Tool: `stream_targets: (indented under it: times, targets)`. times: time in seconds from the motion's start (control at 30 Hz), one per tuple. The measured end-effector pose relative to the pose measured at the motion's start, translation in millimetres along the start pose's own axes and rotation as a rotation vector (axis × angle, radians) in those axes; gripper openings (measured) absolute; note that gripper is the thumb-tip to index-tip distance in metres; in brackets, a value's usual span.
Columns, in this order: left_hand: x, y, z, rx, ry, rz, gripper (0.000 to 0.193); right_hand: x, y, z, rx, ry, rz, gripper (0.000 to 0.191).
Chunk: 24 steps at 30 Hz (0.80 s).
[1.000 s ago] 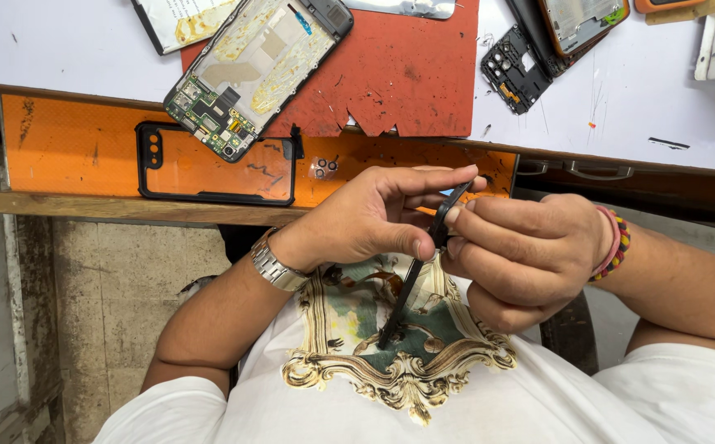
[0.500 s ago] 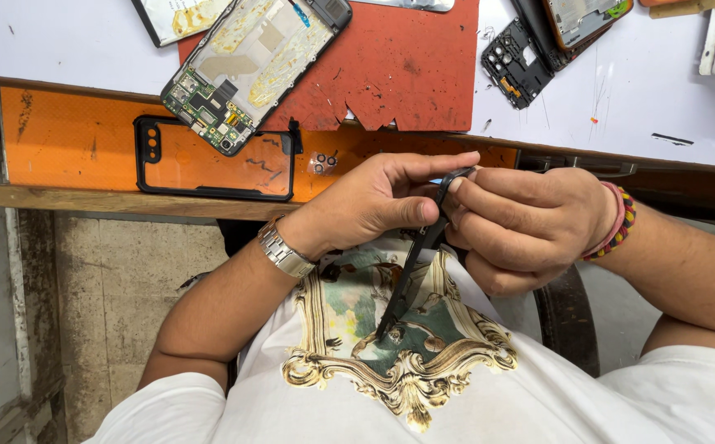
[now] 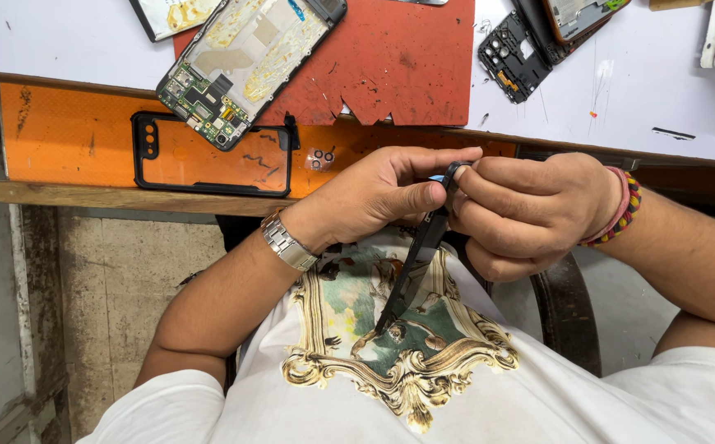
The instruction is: The person uses a small metal tool to scrape adhesive residue from the back of a disassembled smartphone. They then wipe the surface with a cloth and a blue plastic scraper. Finally, they peel a protective film off a black rectangular component.
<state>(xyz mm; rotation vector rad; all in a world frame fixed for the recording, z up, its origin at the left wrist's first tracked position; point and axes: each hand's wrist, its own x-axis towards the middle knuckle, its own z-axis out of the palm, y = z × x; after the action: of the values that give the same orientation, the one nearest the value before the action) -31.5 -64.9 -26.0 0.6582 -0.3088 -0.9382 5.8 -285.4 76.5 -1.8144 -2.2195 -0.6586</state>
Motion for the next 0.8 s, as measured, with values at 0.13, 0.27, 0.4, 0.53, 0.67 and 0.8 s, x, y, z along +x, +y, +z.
stream_targets:
  times: [0.13,0.27,0.4,0.53,0.67,0.8]
  targets:
    - [0.3,-2.1,-0.5,-0.021,0.004,-0.017,0.077,-0.2,0.3,-0.4,-0.001,-0.008,-0.015,0.01]
    - [0.6,-4.7,-1.3,-0.027,-0.006,-0.009,0.076,1.2,0.4,-0.3,0.008,-0.019,-0.024,0.01]
    - [1.1,-4.8,-2.1,-0.002,0.0,-0.013,0.076,3.9,-0.7,1.9,0.006,-0.007,-0.037,0.01]
    - [0.7,-4.2,-2.1,0.02,-0.005,-0.005,0.074,5.0,-3.0,3.6,-0.001,-0.004,-0.044,0.011]
    - [0.3,-5.6,-2.3,0.017,-0.017,0.021,0.072,4.5,-5.4,4.8,0.018,-0.003,-0.053,0.011]
    - [0.9,-7.2,-3.8,0.043,0.001,-0.004,0.074,5.9,-6.5,5.5,0.013,-0.009,-0.046,0.01]
